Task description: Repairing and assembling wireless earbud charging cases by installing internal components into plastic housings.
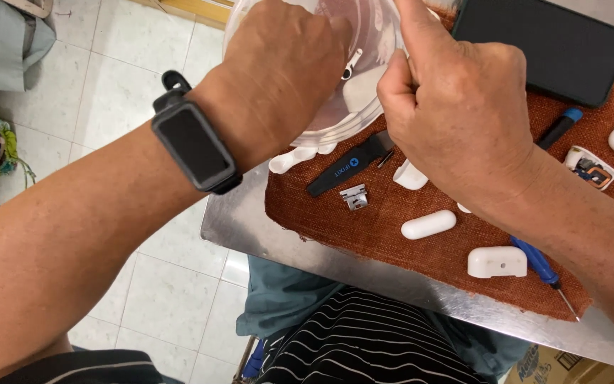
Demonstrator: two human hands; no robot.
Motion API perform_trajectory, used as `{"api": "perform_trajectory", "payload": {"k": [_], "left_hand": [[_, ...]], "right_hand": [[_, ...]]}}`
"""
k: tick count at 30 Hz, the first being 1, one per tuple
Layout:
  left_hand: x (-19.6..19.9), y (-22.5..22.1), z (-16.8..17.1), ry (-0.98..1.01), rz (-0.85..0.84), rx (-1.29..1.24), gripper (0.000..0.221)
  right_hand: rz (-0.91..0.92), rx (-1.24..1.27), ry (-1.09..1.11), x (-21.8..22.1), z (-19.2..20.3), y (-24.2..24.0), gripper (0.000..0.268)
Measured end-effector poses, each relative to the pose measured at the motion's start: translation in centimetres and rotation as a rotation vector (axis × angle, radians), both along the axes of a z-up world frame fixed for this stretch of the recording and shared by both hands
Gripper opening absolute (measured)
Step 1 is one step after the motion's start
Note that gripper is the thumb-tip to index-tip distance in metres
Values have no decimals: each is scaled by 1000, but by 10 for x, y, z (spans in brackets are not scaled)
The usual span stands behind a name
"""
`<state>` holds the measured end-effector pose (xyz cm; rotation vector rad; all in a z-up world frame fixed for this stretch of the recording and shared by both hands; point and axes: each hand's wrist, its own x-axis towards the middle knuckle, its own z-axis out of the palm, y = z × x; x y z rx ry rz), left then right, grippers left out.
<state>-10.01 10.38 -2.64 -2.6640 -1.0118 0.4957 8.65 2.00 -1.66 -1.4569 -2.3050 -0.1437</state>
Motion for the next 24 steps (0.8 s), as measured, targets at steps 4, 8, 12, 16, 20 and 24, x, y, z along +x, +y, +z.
{"api": "perform_trajectory", "payload": {"k": [4, 8, 12, 16, 20, 24], "left_hand": [[-2, 6, -9, 11, 2, 24, 21], [-14, 17, -16, -81, -169, 537, 24], [-13, 18, -6, -56, -161, 399, 17], [-11, 16, -1, -26, -146, 215, 18], [-17, 14, 7, -21, -137, 325, 9], [-16, -4, 18, -78, -64, 273, 6]], "right_hand": [[31, 42, 28, -5, 7, 1, 56], [-2, 26, -6, -5, 5, 2, 34], [24, 21, 30, -4, 6, 1, 55], [24, 10, 49, -6, 9, 1, 56], [8, 28, 11, -1, 2, 2, 35], [4, -9, 38, -1, 3, 1, 29]]}}
